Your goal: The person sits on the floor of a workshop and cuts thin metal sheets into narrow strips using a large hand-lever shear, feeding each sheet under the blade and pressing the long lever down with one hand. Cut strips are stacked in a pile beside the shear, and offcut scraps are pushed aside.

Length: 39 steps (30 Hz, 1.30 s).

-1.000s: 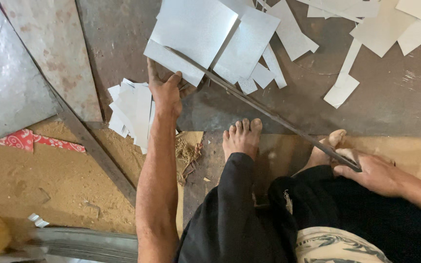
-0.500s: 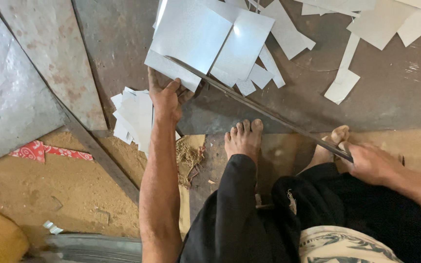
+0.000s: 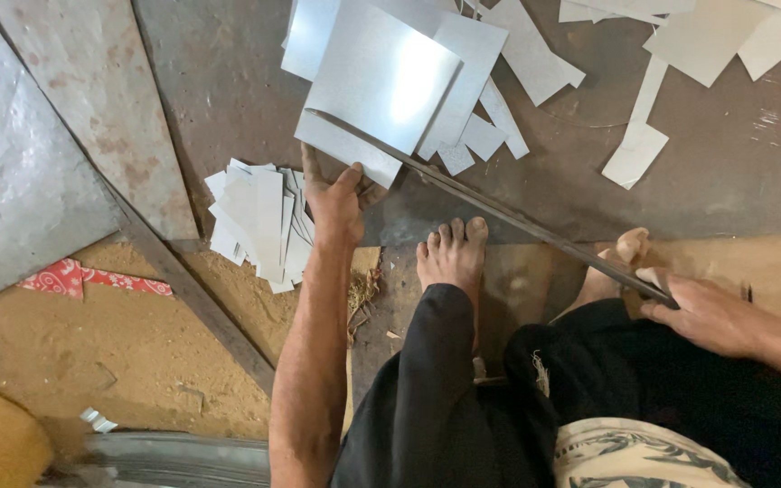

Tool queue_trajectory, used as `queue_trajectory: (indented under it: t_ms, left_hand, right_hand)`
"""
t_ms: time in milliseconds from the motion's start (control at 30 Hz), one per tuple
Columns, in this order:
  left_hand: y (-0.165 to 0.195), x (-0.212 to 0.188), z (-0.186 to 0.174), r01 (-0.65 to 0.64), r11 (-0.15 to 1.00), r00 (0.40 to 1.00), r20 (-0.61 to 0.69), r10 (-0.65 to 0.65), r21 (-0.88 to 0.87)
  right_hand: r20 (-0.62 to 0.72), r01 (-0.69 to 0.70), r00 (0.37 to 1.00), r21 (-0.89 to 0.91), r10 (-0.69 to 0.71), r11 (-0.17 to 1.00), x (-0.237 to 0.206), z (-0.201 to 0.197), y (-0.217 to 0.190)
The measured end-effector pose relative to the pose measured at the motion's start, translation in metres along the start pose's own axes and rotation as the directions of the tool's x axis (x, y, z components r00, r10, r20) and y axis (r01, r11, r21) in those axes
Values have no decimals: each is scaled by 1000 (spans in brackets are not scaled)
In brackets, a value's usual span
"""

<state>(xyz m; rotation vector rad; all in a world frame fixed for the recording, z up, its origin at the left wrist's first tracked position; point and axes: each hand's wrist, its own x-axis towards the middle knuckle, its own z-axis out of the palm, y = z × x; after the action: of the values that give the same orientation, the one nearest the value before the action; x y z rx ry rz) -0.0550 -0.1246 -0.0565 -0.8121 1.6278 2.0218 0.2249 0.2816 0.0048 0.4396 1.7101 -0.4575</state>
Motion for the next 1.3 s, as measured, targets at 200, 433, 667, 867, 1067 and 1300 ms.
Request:
queue_trajectory:
  t_ms: [200,433,667,867,1067,1300]
  left_hand:
    - [-2,-9,6,34,999,999,7,-34,-20]
    - [1,-12,7,3,1000,1000,14,-3,-1]
    - [1,1,-18,3,998,999,-36,-1,61]
    - [34,17,-80,-24,907,991,-110,78,421]
    - [43,39,-120,-138,804,989,36,144,579]
    - [34,45,-106,-89,844,991,131,22,528]
  right_hand:
    - [-128,188,975,61,-179,980,2,2,3]
    - [-129,-1,992,-28,-2,1000,9,1,-7]
    - [-109,43,993,-61,-49,997,12,0,-10]
    - [79,19,997,38,-22,999,13,-3,8]
    - [132,168,975,100,-180,981,8,-1,46]
    - [134,65,988,124,-82,990,16,2,51]
